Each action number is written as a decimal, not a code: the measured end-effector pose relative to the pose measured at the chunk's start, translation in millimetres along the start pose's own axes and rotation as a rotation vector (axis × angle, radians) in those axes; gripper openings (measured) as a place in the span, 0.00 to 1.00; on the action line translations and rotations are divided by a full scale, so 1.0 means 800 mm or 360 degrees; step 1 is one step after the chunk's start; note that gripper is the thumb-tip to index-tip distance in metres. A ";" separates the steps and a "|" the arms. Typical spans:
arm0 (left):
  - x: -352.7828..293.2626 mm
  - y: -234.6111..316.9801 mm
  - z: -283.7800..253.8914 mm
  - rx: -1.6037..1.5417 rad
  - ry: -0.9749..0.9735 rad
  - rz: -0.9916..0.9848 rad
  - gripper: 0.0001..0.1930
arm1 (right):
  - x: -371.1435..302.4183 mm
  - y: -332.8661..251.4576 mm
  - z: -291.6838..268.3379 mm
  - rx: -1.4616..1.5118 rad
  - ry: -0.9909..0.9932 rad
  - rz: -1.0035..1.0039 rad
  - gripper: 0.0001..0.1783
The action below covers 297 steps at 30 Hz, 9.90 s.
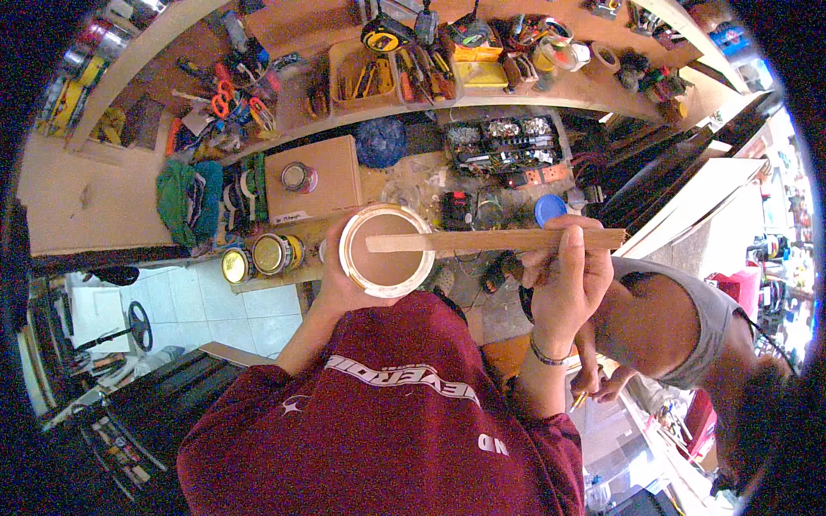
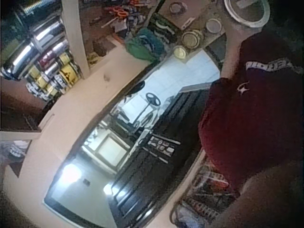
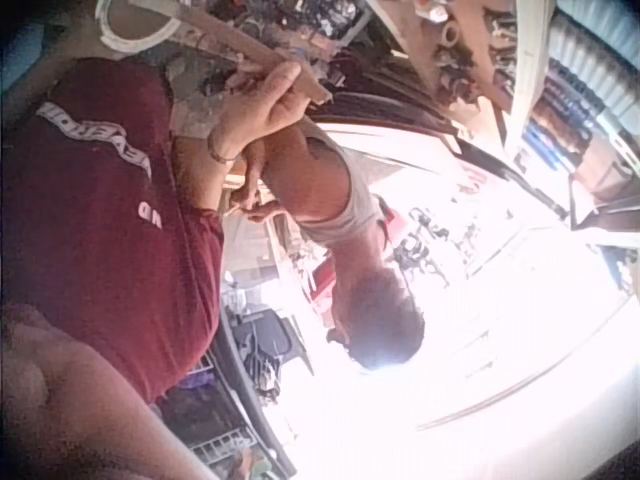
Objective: The person selects paint cans from a shelf, places them on a workbench, and stirs the contents of two cans with a wooden stick. A second person briefly appears in the background while the person continues to stir and handle the cans.
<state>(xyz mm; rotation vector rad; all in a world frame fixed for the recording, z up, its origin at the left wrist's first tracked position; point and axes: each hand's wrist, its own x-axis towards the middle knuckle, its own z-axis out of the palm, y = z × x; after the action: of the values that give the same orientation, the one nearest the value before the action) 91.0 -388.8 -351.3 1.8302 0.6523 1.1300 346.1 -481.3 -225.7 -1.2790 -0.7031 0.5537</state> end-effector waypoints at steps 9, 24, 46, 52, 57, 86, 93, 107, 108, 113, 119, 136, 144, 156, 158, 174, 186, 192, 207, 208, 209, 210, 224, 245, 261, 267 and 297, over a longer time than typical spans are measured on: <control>-0.002 0.000 0.002 0.0059 0.0017 0.0045 0.64 | -0.004 -0.008 -0.001 -0.0053 -0.0045 -0.0097 0.15; -0.008 -0.005 -0.001 -0.0012 0.0010 -0.0019 0.64 | -0.017 -0.006 0.004 -0.0176 -0.0181 -0.0102 0.13; -0.043 -0.020 0.008 -0.0204 -0.0163 -0.0233 0.63 | -0.049 0.028 0.043 -0.1007 -0.1102 -0.0478 0.05; -0.073 -0.057 0.015 -0.0233 -0.0031 -0.0284 0.60 | -0.068 0.062 0.061 -0.0815 -0.1236 -0.0174 0.05; -0.103 -0.098 0.011 -0.0125 0.0023 -0.0330 0.59 | -0.078 0.124 0.071 -0.0926 -0.1081 -0.0335 0.05; -0.149 -0.286 -0.005 0.0440 -0.0106 -0.0495 0.60 | -0.118 0.329 0.120 -0.1202 -0.1113 0.0050 0.09; -0.160 -0.307 -0.005 0.0197 -0.0138 -0.0669 0.62 | -0.111 0.348 0.123 -0.1357 -0.1088 -0.0110 0.16; -0.239 -0.313 -0.061 0.0228 -0.0345 -0.1080 0.40 | -0.119 0.350 0.126 -0.1253 -0.1137 -0.0100 0.10; -0.248 -0.312 -0.068 0.0195 -0.0368 -0.1112 0.37 | -0.114 0.351 0.126 -0.1277 -0.1107 -0.0132 0.10; -0.272 -0.274 -0.123 0.0102 -0.0500 -0.1519 0.30 | -0.120 0.347 0.120 -0.1519 -0.1039 -0.0138 0.09; -0.319 -0.270 -0.159 0.0536 -0.0299 -0.1674 0.31 | -0.125 0.333 0.136 -0.1458 -0.1268 -0.0018 0.11; -0.354 -0.275 -0.155 0.0715 -0.0445 -0.1696 0.53 | -0.119 0.326 0.147 -0.1498 -0.1381 0.0108 0.11; -0.384 -0.299 -0.151 0.0575 -0.0305 -0.1447 0.57 | -0.107 0.354 0.133 -0.1457 -0.0925 -0.0245 0.08; -0.405 -0.314 -0.159 0.0568 -0.0449 -0.1383 0.60 | -0.109 0.375 0.136 -0.1359 -0.1286 -0.0129 0.17; -0.397 -0.322 -0.162 0.0561 -0.0504 -0.1484 0.59 | -0.099 0.387 0.134 -0.1318 -0.1131 -0.0291 0.13; -0.382 -0.315 -0.165 0.0289 -0.0451 -0.1311 0.60 | -0.104 0.350 0.134 -0.1495 -0.1199 -0.0080 0.17; -0.392 -0.324 -0.167 0.0372 -0.0526 -0.1469 0.60 | -0.120 0.367 0.139 -0.1428 -0.1314 -0.0170 0.15; -0.387 -0.327 -0.174 0.0418 -0.0541 -0.1294 0.60 | -0.103 0.359 0.132 -0.1465 -0.1102 0.0028 0.15; -0.396 -0.343 -0.176 0.0422 -0.0587 -0.1302 0.59 | -0.102 0.352 0.143 -0.1179 -0.1112 -0.0195 0.10; -0.394 -0.334 -0.175 0.0436 -0.0636 -0.1414 0.59 | -0.100 0.347 0.141 -0.1163 -0.1043 -0.0168 0.10; -0.386 -0.325 -0.177 0.0458 -0.0679 -0.1525 0.58 | -0.100 0.344 0.140 -0.1358 -0.1037 -0.0123 0.10; -0.384 -0.325 -0.179 0.0831 -0.0731 -0.0964 0.58 | -0.102 0.344 0.138 -0.1546 -0.1038 -0.0088 0.10; -0.402 -0.327 -0.182 0.0492 -0.0609 -0.1351 0.58 | -0.115 0.379 0.135 -0.1356 -0.1197 -0.0210 0.14; -0.392 -0.312 -0.177 0.0691 -0.0492 -0.0910 0.57 | -0.114 0.392 0.122 -0.1513 -0.0838 -0.0285 0.12; -0.410 -0.353 -0.167 0.0532 -0.0475 -0.1207 0.58 | -0.103 0.380 0.131 -0.1611 -0.1023 -0.0291 0.11; -0.404 -0.336 -0.161 0.0569 -0.0557 -0.1259 0.58 | -0.125 0.378 0.121 -0.1695 -0.1268 -0.0255 0.13; -0.403 -0.323 -0.151 0.0364 -0.0292 -0.1311 0.57 | -0.122 0.350 0.117 -0.1673 -0.1207 -0.0123 0.15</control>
<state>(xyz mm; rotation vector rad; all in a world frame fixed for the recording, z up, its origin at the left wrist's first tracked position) -160.7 -464.6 -692.2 1.5600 1.3023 0.3467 214.0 -430.5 -502.9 -1.9981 -1.8256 0.6260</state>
